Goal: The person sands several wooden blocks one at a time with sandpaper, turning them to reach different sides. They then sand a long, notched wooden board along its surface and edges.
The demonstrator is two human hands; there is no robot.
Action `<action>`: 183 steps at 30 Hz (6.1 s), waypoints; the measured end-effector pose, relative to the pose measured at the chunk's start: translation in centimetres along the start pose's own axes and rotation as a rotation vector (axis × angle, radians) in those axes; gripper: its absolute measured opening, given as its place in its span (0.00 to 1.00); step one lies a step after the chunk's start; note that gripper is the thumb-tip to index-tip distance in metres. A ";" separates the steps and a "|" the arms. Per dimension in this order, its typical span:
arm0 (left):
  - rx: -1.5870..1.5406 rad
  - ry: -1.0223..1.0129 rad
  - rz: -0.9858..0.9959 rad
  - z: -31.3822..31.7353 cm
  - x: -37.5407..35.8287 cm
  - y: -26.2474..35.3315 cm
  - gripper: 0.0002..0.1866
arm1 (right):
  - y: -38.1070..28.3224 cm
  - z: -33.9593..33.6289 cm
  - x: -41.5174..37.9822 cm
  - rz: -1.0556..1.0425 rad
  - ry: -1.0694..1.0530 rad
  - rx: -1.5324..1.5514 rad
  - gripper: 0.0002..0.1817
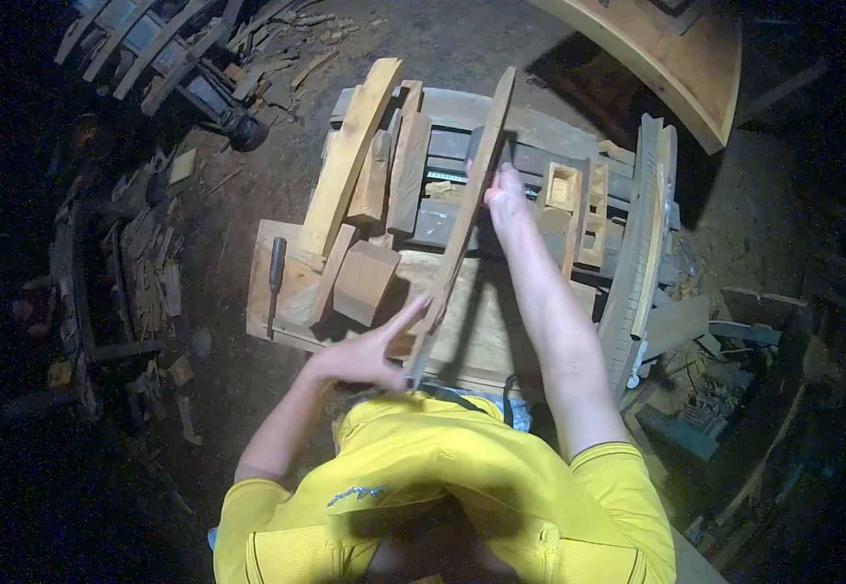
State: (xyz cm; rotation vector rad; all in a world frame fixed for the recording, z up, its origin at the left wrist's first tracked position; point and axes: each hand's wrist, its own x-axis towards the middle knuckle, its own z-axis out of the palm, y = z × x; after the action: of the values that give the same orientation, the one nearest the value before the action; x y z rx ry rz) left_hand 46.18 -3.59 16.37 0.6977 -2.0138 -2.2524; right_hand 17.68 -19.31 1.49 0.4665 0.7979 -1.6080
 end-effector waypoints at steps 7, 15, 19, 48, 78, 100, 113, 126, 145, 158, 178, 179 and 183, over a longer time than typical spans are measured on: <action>-0.362 0.337 -0.082 -0.8 10.1 -4.8 0.36 | -0.6 -0.3 1.0 -0.260 0.024 -0.214 0.24; 0.556 1.070 -0.095 -1.1 18.9 -11.7 0.32 | -7.3 -9.1 -5.6 -0.607 -0.093 -0.294 0.24; 0.636 1.106 -0.362 -1.1 19.6 -15.2 0.35 | -6.6 -16.4 -12.8 -0.582 0.026 -0.383 0.29; -0.791 0.337 -0.359 11.1 34.0 -14.9 0.13 | -3.8 -32.3 -28.3 -1.067 1.026 -1.418 0.18; -0.438 0.738 -0.160 0.1 13.0 -10.2 0.18 | 1.9 -16.6 -10.3 -1.497 -0.325 -2.035 0.22; 0.336 0.756 -0.137 -1.4 10.0 -5.8 0.16 | 0.2 -19.1 -8.4 -1.272 -0.124 -2.084 0.08; 0.456 0.868 0.116 0.6 9.9 -7.3 0.16 | 3.6 -11.5 -18.7 -1.459 -0.502 -1.973 0.12; 0.412 1.043 -0.033 0.7 7.0 -7.4 0.13 | -4.6 -18.4 -10.4 -1.266 0.284 -2.062 0.16; 0.885 1.198 0.158 -1.1 19.9 -10.3 0.24 | -1.4 -28.7 -20.9 -0.944 0.426 -2.045 0.07; 0.210 0.105 -0.163 21.7 39.6 -11.7 0.20 | -1.5 -32.3 -17.0 -0.276 0.350 -2.449 0.27; 0.254 0.476 -0.325 25.0 42.4 -7.5 0.29 | -2.4 -31.4 -20.1 -0.880 0.053 -1.331 0.16; 0.261 0.498 -0.238 23.9 42.4 -9.2 0.24 | -2.5 -31.2 -19.8 -0.868 0.033 -1.341 0.16; -0.189 0.331 -0.153 15.6 36.3 -5.6 0.18 | -2.4 -29.0 -20.5 -0.551 0.278 -1.774 0.16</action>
State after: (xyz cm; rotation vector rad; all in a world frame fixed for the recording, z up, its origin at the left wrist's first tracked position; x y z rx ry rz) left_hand 9.53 0.17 1.01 1.1490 -1.6245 -2.1858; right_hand 15.49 15.87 -3.58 -0.8936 2.2569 -0.7027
